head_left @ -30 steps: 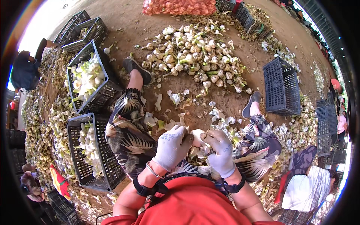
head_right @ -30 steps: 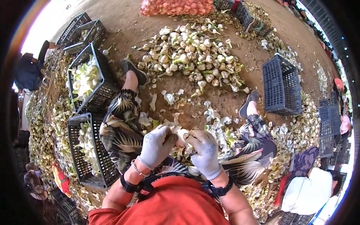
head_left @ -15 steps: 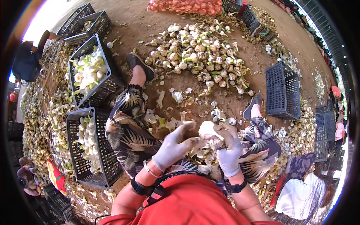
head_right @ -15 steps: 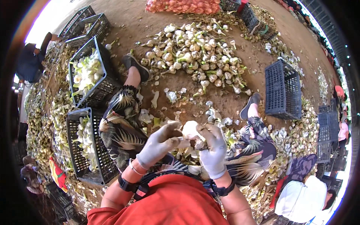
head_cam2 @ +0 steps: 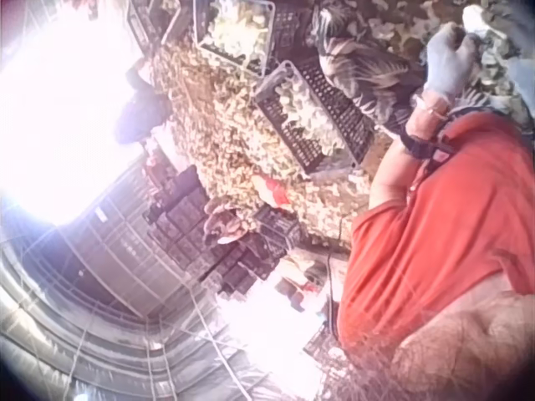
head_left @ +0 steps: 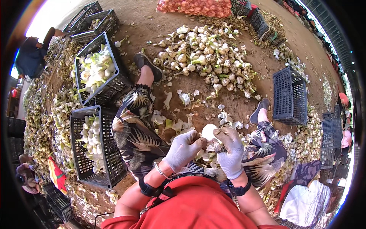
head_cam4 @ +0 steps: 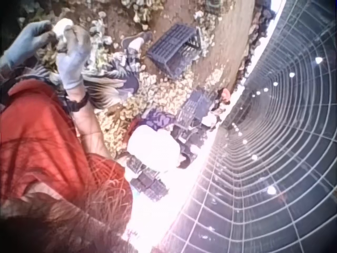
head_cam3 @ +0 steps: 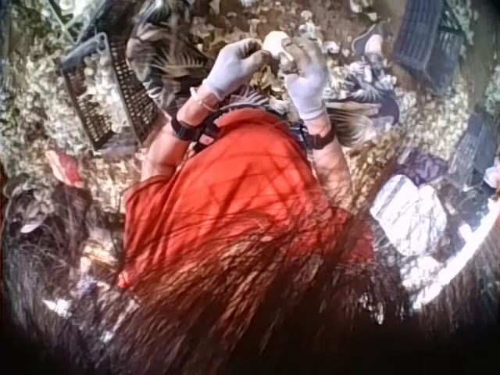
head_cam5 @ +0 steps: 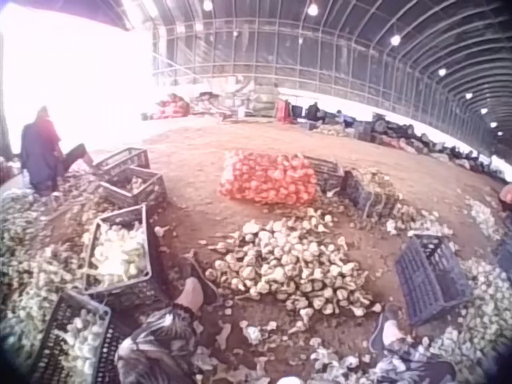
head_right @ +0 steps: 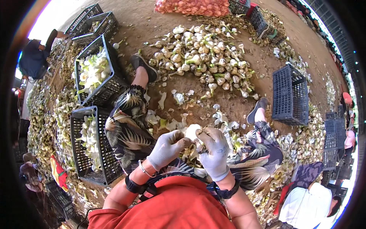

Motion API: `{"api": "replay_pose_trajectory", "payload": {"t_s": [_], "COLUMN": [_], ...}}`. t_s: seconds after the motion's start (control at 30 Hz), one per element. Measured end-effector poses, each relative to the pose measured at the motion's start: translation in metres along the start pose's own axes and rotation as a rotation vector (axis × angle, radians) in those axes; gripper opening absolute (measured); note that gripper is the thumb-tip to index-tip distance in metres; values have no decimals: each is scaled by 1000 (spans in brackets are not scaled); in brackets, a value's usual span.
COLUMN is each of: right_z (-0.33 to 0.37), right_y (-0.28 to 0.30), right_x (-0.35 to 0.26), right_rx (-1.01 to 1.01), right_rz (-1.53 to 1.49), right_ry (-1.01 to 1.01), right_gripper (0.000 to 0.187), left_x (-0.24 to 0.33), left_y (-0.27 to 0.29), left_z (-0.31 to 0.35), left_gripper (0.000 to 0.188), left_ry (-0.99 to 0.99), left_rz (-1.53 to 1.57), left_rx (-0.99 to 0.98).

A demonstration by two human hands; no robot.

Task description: The person sits on the ground in a large shed and peels garlic bulbs by hand. They remove the outer layers and trim the stems, placing the cleaned bulbs into a nearby crate.

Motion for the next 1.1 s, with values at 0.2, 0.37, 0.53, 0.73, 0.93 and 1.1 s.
{"api": "replay_pose_trajectory", "payload": {"t_s": [0.2,0.37,0.53,0.73,0.93,1.1], "right_z": [6,21,23,24,30,32], "right_y": [8,1,4,-1,-12,-20], "right_x": [22,47,57,69,68,67], "right_rx": [88,95,222,160,140,116], "right_rz": [-246,-433,-696,-810,-1474,-1555], "right_ry": [-243,-507,-738,-776,-923,-920], "right_gripper": [30,30,14,14,27,28], "left_x": [2,7,-6,34,27,36], "left_y": [12,22,15,7,-11,-11], "left_z": [-2,-8,-17,-4,10,22], "left_gripper": [15,11,20,25,21,19], "left_ry": [-92,-264,-121,-328,-195,-113], "left_rz": [-172,-401,281,-260,360,604], "left_rx": [161,340,23,-79,-317,-414]}}
Point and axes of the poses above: each hand's wrist, its own z-axis away from the middle knuckle, its own y-axis out of the back of the hand, x = y × z, the point moved 8 cm from there along -z, towards the middle knuckle, and after that the axes turned 11 degrees about -z, right-handed, at the moved point
